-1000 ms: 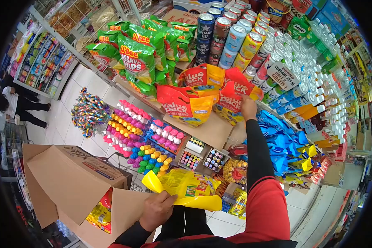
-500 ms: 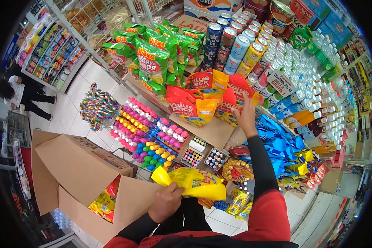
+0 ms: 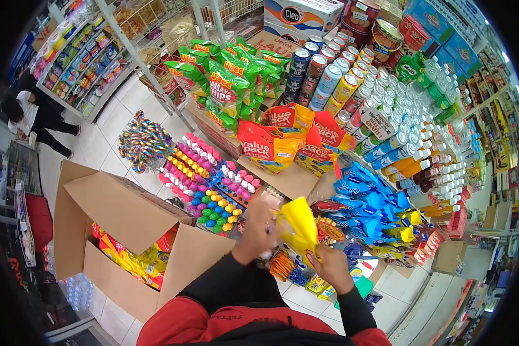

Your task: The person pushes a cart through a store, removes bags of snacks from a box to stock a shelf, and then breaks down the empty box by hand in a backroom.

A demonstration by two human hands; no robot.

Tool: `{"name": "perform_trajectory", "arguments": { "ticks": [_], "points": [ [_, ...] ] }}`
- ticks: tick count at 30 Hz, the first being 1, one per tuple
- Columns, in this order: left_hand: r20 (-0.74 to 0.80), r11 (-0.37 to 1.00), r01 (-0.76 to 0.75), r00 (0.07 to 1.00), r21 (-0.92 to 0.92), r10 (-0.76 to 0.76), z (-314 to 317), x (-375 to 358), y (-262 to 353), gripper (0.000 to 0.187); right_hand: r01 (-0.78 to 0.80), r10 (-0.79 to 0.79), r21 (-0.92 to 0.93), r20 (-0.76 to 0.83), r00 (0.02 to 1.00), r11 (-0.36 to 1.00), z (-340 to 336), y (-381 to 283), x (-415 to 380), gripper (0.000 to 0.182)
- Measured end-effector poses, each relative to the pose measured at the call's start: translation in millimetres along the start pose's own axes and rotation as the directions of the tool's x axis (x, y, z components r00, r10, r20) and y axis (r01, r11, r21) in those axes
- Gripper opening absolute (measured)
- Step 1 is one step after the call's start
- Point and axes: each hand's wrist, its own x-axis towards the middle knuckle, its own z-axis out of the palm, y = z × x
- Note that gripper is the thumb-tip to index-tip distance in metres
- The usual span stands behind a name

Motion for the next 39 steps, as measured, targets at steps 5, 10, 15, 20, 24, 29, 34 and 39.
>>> {"name": "perform_trajectory", "arguments": {
  "ticks": [5,10,15,20,24,29,34,39],
  "points": [
    [0.216,0.039,0.534,0.407,-0.844,-0.887,74.6,16.2,-202.8,0.069,-0.105,0.105,0.038,0.002,0.994,0.994,12.7,7.6,-38.7,0.021],
    [0.484,-0.366,0.403,0.246,-0.839,-0.84,149.1,20.6,-334.9,0.082,-0.208,0.197,0.133,0.088,0.976,0.969,54.2,9.9,-56.7,0.017],
    [0.64,-0.545,0.357,0.247,-0.758,-0.728,196.1,33.4,-422.2,0.091,-0.331,0.308,0.176,0.149,0.94,0.927,82.9,6.7,-57.7,0.009],
    [0.628,-0.472,0.435,0.357,-0.767,-0.691,203.1,53.2,-414.1,0.091,-0.358,0.329,0.163,0.178,0.927,0.92,92.5,10.4,-48.8,0.009],
    [0.607,-0.428,0.469,0.347,-0.773,-0.715,218.1,67.5,-423.9,0.089,-0.39,0.375,0.159,0.117,0.92,0.907,96.1,11.0,-44.8,0.01],
    [0.586,-0.375,0.524,0.324,-0.764,-0.742,212.7,88.9,-403.9,0.091,-0.442,0.423,0.145,0.145,0.895,0.885,99.7,12.3,-50.3,0.011],
    [0.661,-0.401,0.556,0.414,-0.728,-0.626,214.0,71.7,-428.1,0.089,-0.388,0.382,0.128,0.065,0.922,0.913,100.1,21.9,-44.5,0.008],
    [0.539,-0.243,0.732,0.197,-0.636,-0.819,204.1,65.3,-443.8,0.085,-0.144,0.148,-0.089,0.041,0.988,0.986,66.2,40.9,16.3,0.016]
  ]
}}
